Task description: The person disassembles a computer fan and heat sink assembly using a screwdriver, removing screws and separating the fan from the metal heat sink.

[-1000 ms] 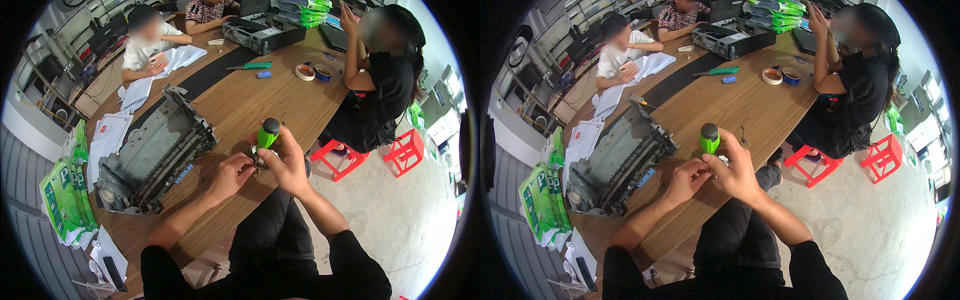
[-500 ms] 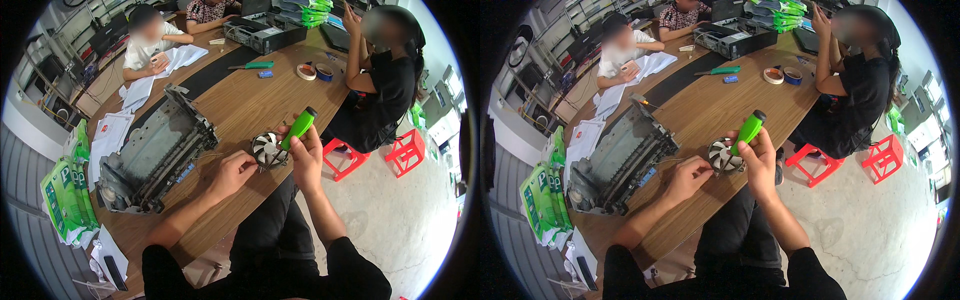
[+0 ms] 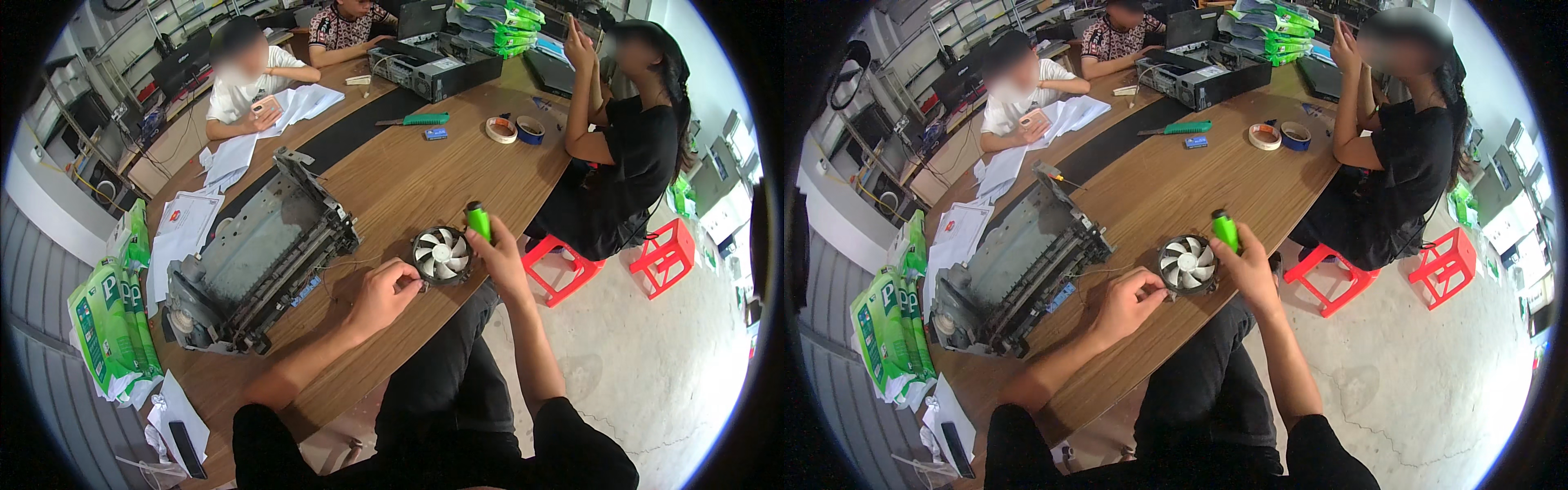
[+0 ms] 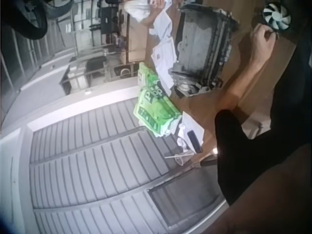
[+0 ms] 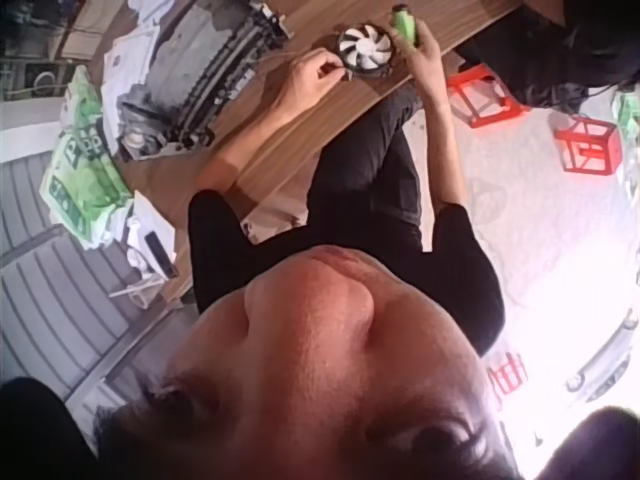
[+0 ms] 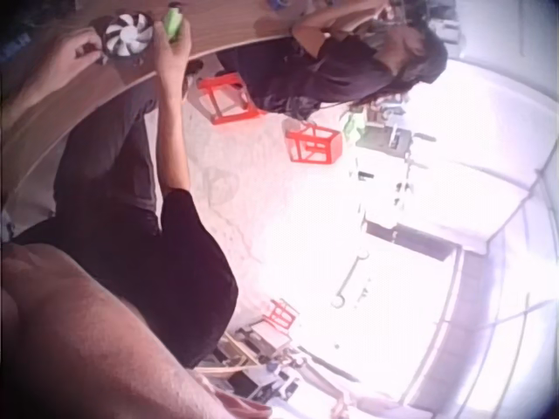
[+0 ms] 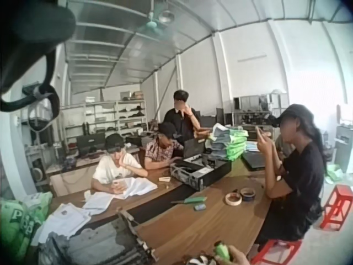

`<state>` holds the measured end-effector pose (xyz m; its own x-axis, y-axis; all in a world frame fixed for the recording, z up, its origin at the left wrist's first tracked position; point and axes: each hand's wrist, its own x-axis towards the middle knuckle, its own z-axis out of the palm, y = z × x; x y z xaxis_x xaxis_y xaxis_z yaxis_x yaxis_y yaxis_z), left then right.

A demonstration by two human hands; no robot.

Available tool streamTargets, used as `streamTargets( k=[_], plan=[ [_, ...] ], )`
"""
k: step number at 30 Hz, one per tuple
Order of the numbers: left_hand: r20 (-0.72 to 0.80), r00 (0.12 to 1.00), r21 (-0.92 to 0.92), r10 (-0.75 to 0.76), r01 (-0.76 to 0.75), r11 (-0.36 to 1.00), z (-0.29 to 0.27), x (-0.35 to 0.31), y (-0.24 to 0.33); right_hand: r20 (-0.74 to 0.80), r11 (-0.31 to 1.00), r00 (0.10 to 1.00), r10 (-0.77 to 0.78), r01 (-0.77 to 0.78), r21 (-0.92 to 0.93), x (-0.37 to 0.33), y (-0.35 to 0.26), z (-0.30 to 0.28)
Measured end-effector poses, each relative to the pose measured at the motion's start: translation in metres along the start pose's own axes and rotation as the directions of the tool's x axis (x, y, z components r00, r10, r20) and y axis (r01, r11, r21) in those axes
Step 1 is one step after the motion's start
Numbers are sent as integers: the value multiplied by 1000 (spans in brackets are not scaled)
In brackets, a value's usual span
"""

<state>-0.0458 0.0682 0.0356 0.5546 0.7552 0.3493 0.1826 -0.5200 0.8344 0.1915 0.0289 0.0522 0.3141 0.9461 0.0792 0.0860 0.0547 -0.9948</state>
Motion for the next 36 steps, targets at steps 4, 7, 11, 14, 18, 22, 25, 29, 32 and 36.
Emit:
streamTargets(
  k=[4, 7, 11, 14, 18, 22, 25, 29, 32, 36],
  plan=[
    [-12, 1000, -24, -16, 16, 1000, -2, -2, -6, 84, 999, 996, -39, 36, 32, 2, 10, 8],
    [-20, 1000, -13, 9, -10, 1000, -4, -1, -2, 90, 997, 996, -13, 6, 77, 2, 12, 8],
    [-33, 999, -81, -27, 24, 996, -4, -2, -4, 82, 994, 996, -42, 33, 103, 3, 22, 8],
    [-39, 999, -45, 6, -7, 999, -5, -1, -4, 77, 997, 997, 27, -33, 77, 0, 19, 5],
    [-19, 999, -27, -41, 40, 999, -16, 1, 4, 46, 993, 998, 48, -52, 102, 0, 28, 4],
    [42, 991, 51, -130, 128, 990, -40, 5, -8, -31, 998, 999, -26, 28, 57, -6, 35, 8],
    [-55, 990, 134, -127, 134, 982, -46, 9, 6, -24, 994, 997, 73, -70, 90, -17, 24, 8],
    [113, 978, 319, -173, 129, 939, -57, 1, -2, -77, 997, 997, -28, 33, 64, -18, 35, 17],
    [227, 965, 487, -130, 4, 874, -69, 2, 0, -83, 999, 996, -32, 35, 36, -18, 35, 17],
    [301, 938, 650, -170, -71, 756, -65, -3, 0, -129, 993, 986, -106, 98, -62, -21, 38, 9]
  ],
)
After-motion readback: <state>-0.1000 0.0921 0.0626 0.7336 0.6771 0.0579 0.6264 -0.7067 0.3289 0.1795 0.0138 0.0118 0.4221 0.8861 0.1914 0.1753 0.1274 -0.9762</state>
